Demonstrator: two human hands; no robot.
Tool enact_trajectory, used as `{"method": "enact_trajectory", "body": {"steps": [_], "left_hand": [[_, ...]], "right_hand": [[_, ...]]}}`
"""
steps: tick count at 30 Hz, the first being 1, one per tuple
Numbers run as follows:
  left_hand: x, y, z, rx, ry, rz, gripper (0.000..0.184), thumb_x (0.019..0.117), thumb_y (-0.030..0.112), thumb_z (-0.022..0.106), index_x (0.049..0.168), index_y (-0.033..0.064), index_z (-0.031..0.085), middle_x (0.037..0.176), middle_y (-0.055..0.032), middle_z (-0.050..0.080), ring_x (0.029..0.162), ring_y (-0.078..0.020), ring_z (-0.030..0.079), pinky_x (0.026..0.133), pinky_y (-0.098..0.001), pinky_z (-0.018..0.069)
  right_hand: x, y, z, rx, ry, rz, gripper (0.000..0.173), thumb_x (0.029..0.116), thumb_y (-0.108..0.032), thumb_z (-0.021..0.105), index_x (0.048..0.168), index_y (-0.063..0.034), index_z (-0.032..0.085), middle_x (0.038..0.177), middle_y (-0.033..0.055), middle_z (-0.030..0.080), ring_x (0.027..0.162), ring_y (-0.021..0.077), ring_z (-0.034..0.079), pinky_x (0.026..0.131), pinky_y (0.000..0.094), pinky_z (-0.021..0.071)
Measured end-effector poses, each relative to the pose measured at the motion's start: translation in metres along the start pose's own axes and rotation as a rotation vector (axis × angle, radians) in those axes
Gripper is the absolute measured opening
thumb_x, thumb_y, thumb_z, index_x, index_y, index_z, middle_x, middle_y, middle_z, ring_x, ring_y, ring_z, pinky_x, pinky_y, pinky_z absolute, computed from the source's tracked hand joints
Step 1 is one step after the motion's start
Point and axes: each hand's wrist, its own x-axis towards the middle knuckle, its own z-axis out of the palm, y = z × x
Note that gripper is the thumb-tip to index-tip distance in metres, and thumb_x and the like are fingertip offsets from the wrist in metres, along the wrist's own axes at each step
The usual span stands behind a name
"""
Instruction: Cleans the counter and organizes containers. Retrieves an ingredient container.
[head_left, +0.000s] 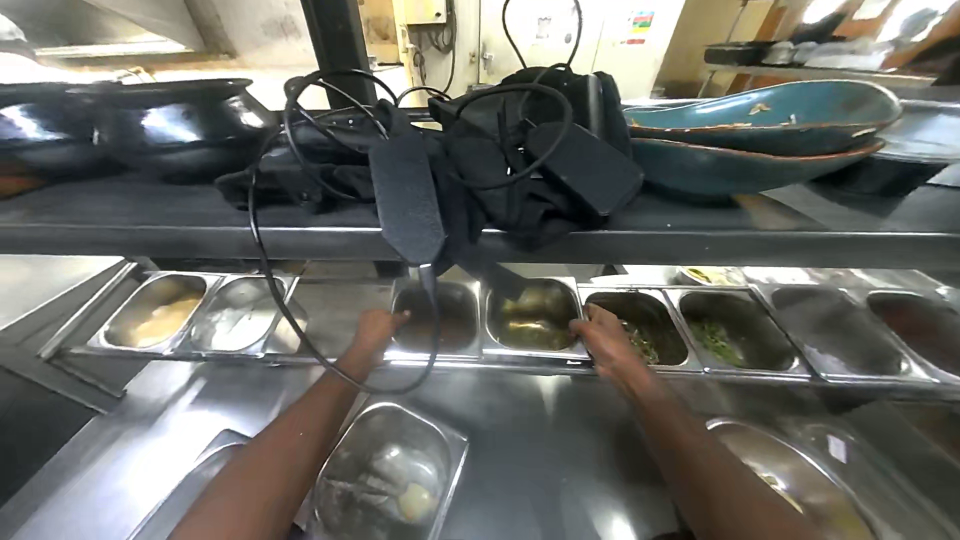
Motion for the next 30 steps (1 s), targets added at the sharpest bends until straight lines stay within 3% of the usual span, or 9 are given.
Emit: {"method": "enact_trajectory", "body": {"steps": [7,9,13,15,18,20,24,27,30], "left_hand": [[-0.003,0.003,0.002,-0.018,-0.055,-0.01,0.028,0.0957,0.024,0.073,0.102,-0.0031,0.066,0.095,-0.0188,0.066,0.084,-0.0281,0.062,0.076,-0.0486,0.0519],[-0.003,0.001,0.003,-0.012,-0.064,-0.009,0.028,0.0961,0.025,0.073,0.101,-0.0019,0.066,0.093,-0.0173,0.065,0.081,-0.0264,0.061,0.073,-0.0465,0.0513],[-0.002,0.0,0.006,0.084,-0.086,-0.011,0.028,0.0981,0.024,0.07,0.107,-0.0022,0.066,0.099,-0.0197,0.065,0.087,-0.0293,0.061,0.077,-0.0498,0.0506],[0.0,-0.001,0.009,0.139,-0.092,-0.005,0.033,0.099,0.026,0.069,0.114,-0.0036,0.066,0.106,-0.0234,0.066,0.095,-0.0343,0.063,0.084,-0.055,0.0516],[0.004,-0.004,0.009,0.271,-0.091,-0.003,0.038,0.0965,0.032,0.072,0.109,-0.0036,0.067,0.105,-0.0247,0.067,0.098,-0.0379,0.064,0.086,-0.059,0.0506],[0.004,-0.003,0.008,0.339,-0.101,0.001,0.042,0.0946,0.037,0.074,0.108,-0.0023,0.068,0.105,-0.0241,0.067,0.099,-0.0383,0.065,0.088,-0.0597,0.0513],[-0.003,-0.001,0.006,0.419,-0.14,0.049,0.055,0.0955,0.05,0.069,0.115,-0.0008,0.067,0.107,-0.0247,0.068,0.1,-0.0401,0.066,0.089,-0.062,0.0519],[-0.011,0.001,-0.004,0.543,-0.197,0.091,0.062,0.0979,0.057,0.061,0.119,-0.0009,0.065,0.109,-0.0259,0.068,0.103,-0.0416,0.066,0.091,-0.0641,0.0509],[-0.028,0.006,-0.019,0.531,-0.194,0.158,0.062,0.0989,0.05,0.063,0.128,-0.0035,0.057,0.115,-0.0273,0.066,0.107,-0.041,0.066,0.095,-0.0612,0.0503]], "right_hand": [[0.008,0.003,-0.003,-0.089,0.019,0.122,0.016,0.0962,-0.006,0.064,0.11,0.0001,0.061,0.09,0.0201,0.064,0.074,0.0302,0.064,0.063,0.0492,0.054],[0.009,0.001,-0.007,-0.184,-0.006,0.162,0.023,0.1025,-0.021,0.063,0.111,-0.001,0.057,0.089,0.0193,0.062,0.067,0.0285,0.065,0.059,0.0459,0.0584],[0.008,-0.006,-0.017,-0.605,-0.072,0.124,0.039,0.1044,-0.04,0.059,0.111,-0.0015,0.059,0.092,0.0202,0.065,0.069,0.0311,0.068,0.062,0.0486,0.0591],[0.009,-0.009,-0.016,-0.882,-0.057,0.064,0.041,0.1045,-0.044,0.055,0.111,-0.0042,0.061,0.091,0.0192,0.069,0.076,0.0336,0.071,0.067,0.0527,0.0594],[0.004,-0.016,-0.008,-1.178,-0.007,0.03,0.045,0.1034,-0.047,0.054,0.116,-0.0056,0.064,0.104,0.0222,0.071,0.099,0.0416,0.07,0.078,0.0615,0.0552],[-0.001,-0.025,-0.003,-1.316,-0.013,0.019,0.048,0.104,-0.049,0.051,0.118,-0.0049,0.064,0.109,0.023,0.07,0.105,0.0428,0.069,0.08,0.0615,0.0548],[-0.007,-0.024,-0.005,-1.399,0.006,-0.079,0.048,0.1029,-0.048,0.053,0.108,-0.0019,0.066,0.101,0.0262,0.07,0.098,0.0472,0.069,0.074,0.0643,0.0535],[-0.014,-0.017,-0.008,-1.358,0.017,-0.113,0.054,0.1038,-0.054,0.05,0.112,-0.0023,0.065,0.098,0.0302,0.069,0.095,0.0528,0.068,0.071,0.0682,0.0517],[-0.036,-0.01,-0.024,-1.255,0.036,-0.196,0.061,0.1047,-0.058,0.044,0.118,-0.0025,0.064,0.096,0.0341,0.068,0.093,0.0583,0.066,0.069,0.0729,0.0482]]}}
